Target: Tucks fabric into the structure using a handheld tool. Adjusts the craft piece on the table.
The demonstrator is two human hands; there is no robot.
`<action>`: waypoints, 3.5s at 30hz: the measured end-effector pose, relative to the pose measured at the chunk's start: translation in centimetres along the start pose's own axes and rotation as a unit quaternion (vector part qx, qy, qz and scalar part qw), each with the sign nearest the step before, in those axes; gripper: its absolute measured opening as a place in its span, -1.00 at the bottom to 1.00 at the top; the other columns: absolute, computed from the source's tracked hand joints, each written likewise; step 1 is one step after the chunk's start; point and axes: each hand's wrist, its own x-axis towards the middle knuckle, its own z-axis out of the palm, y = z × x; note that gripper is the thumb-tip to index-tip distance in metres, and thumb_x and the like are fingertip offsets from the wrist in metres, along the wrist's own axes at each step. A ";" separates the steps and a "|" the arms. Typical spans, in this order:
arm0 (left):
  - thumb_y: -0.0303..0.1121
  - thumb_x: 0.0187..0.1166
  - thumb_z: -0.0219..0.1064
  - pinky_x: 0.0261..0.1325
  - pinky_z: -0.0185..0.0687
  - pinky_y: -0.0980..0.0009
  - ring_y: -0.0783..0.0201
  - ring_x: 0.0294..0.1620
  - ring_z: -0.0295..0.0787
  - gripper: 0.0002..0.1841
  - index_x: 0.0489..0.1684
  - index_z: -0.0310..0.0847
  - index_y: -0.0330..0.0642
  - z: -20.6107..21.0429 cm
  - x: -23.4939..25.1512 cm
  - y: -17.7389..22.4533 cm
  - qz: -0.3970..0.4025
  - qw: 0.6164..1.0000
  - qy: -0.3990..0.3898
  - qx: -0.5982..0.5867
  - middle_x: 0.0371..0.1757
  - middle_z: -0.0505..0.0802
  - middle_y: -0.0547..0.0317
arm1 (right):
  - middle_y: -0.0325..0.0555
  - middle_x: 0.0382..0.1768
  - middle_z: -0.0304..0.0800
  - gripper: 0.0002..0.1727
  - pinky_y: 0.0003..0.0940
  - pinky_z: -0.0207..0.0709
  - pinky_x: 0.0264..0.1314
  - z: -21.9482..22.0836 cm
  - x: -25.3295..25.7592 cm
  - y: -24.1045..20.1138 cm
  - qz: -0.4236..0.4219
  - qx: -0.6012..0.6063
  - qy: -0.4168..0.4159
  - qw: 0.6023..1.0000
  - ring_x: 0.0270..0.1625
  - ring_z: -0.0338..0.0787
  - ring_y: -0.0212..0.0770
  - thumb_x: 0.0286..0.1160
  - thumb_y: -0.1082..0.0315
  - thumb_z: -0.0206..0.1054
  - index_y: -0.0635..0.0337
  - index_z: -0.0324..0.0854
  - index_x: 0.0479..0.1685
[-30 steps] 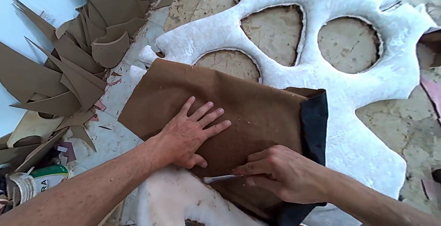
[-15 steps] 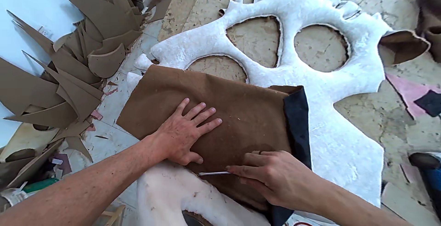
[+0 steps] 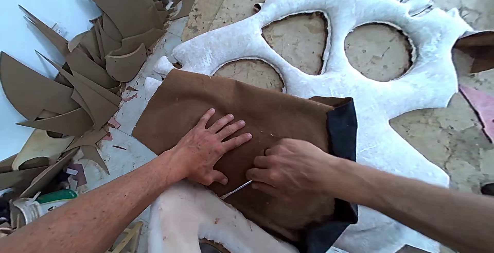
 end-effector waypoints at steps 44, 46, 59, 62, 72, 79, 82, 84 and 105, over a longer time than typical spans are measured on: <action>0.61 0.14 0.23 0.79 -0.34 -0.47 -0.10 0.90 0.03 0.03 0.80 0.28 0.46 1.4 -1.2 -3.5 0.045 0.994 0.094 -0.010 0.87 0.30 0.17 | -0.06 -0.42 0.62 -0.53 -0.22 0.37 -0.72 -2.4 0.7 -6.3 0.131 -0.045 0.008 0.990 -0.60 0.62 -0.05 0.40 0.41 0.20 -0.10 0.73 0.30; 0.47 0.30 0.25 0.84 -0.22 -0.37 -0.02 0.86 0.18 -0.15 0.67 0.49 0.37 0.8 -1.5 -3.5 0.023 0.991 0.128 -0.043 0.78 0.46 0.21 | -0.02 -0.41 0.62 -0.59 -0.20 0.38 -0.70 -3.0 1.2 -7.3 0.144 -0.051 -0.017 0.988 -0.57 0.64 -0.01 0.54 0.47 0.10 0.02 0.71 0.28; -0.27 0.78 0.02 -0.14 0.89 0.34 0.30 -0.26 0.92 -0.71 0.10 0.64 -0.16 4.5 -9.5 4.1 -0.328 0.231 0.295 -0.867 -0.24 0.92 0.04 | 0.07 -0.32 0.67 -0.55 -0.16 0.46 -0.59 -5.6 3.1 -8.3 0.139 -0.056 -0.131 0.980 -0.48 0.69 0.05 0.67 0.54 0.03 0.11 0.62 0.45; -0.44 0.74 0.10 -0.12 0.89 0.31 0.20 -0.23 0.93 -0.79 0.12 0.62 -0.26 4.4 -9.8 3.0 -0.328 0.275 0.235 -0.873 -0.19 0.91 -0.09 | 0.08 -0.31 0.67 -0.53 -0.14 0.46 -0.63 -4.7 2.5 -8.5 0.163 -0.006 -0.119 0.979 -0.51 0.69 0.05 0.59 0.48 0.16 0.06 0.63 0.47; -0.33 0.85 0.06 -0.12 0.90 0.32 0.19 -0.23 0.94 -0.75 0.16 0.62 -0.25 3.4 -9.5 2.5 -0.370 0.276 0.223 -0.858 -0.20 0.92 -0.08 | -0.38 -0.39 0.80 -0.63 -0.72 0.48 -0.54 0.5 -3.5 -3.3 0.192 0.781 0.064 0.591 -0.53 0.61 -0.62 0.71 0.05 0.29 -0.28 0.73 0.43; -0.32 0.85 0.06 -0.12 0.90 0.32 0.21 -0.22 0.94 -0.75 0.15 0.62 -0.25 2.7 -9.1 2.4 -0.401 0.286 0.217 -0.843 -0.20 0.92 -0.05 | -0.22 -0.39 0.74 -0.61 -0.21 0.54 -0.60 0.6 -2.4 -4.8 0.182 0.237 0.050 0.953 -0.50 0.71 -0.23 0.71 -0.01 0.12 -0.32 0.78 0.32; -0.33 0.85 0.06 -0.17 0.90 0.36 0.24 -0.26 0.94 -0.76 0.12 0.62 -0.24 2.4 -9.1 2.5 -0.405 0.293 0.223 -0.837 -0.24 0.92 -0.02 | -0.25 -0.47 0.68 -0.57 -0.20 0.43 -0.71 1.0 -1.4 -5.2 0.180 0.160 0.046 0.970 -0.60 0.67 -0.21 0.68 0.00 0.04 -0.38 0.77 0.32; -0.33 0.85 0.05 -0.19 0.89 0.37 0.25 -0.28 0.94 -0.76 0.11 0.62 -0.23 2.3 -9.2 2.6 -0.405 0.294 0.225 -0.836 -0.25 0.92 -0.02 | -0.25 -0.46 0.70 -0.57 -0.21 0.46 -0.69 1.5 -1.1 -5.5 0.183 0.183 0.056 0.964 -0.58 0.68 -0.22 0.67 0.00 0.06 -0.35 0.78 0.31; -0.36 0.70 0.31 0.02 0.88 0.24 0.14 -0.14 0.94 -0.78 0.10 0.69 -0.32 3.7 -9.3 0.7 -0.387 0.348 0.141 -0.842 -0.16 0.93 -0.11 | -0.19 -0.39 0.74 -0.53 -0.20 0.44 -0.71 0.0 0.6 -5.7 0.180 0.097 0.119 0.972 -0.54 0.71 -0.14 0.57 0.19 0.07 -0.35 0.73 0.38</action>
